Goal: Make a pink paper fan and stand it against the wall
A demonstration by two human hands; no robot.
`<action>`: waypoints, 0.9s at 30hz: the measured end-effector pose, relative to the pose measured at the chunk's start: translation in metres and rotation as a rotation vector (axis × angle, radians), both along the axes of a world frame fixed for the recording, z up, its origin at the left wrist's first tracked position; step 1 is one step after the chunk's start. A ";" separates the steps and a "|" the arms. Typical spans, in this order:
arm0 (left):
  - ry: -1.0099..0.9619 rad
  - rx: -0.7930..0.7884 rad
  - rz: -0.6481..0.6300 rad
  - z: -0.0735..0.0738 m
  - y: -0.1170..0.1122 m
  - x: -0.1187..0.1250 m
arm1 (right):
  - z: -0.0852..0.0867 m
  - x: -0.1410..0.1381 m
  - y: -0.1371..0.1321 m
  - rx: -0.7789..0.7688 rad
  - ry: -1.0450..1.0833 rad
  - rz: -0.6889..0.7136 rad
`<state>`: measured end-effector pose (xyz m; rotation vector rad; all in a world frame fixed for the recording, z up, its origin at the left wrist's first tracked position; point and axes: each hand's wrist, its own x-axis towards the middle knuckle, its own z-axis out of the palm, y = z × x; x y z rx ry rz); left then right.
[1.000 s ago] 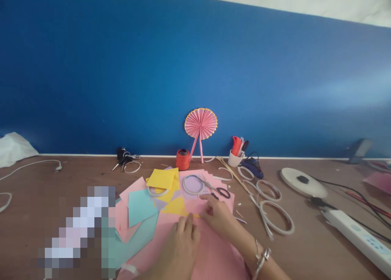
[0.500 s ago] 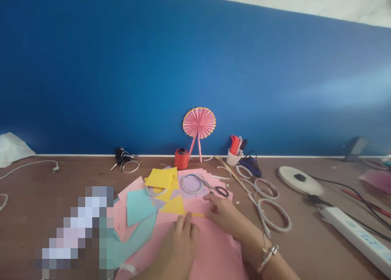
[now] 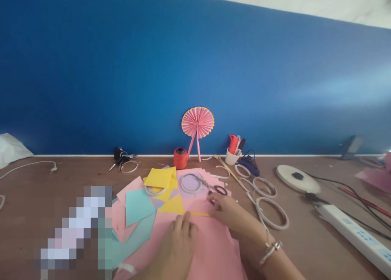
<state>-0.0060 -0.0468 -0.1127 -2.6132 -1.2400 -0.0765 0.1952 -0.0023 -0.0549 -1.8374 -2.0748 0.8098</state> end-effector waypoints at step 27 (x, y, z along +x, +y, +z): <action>-0.053 0.033 0.008 -0.001 -0.001 -0.001 | -0.005 0.004 0.002 -0.045 -0.046 -0.049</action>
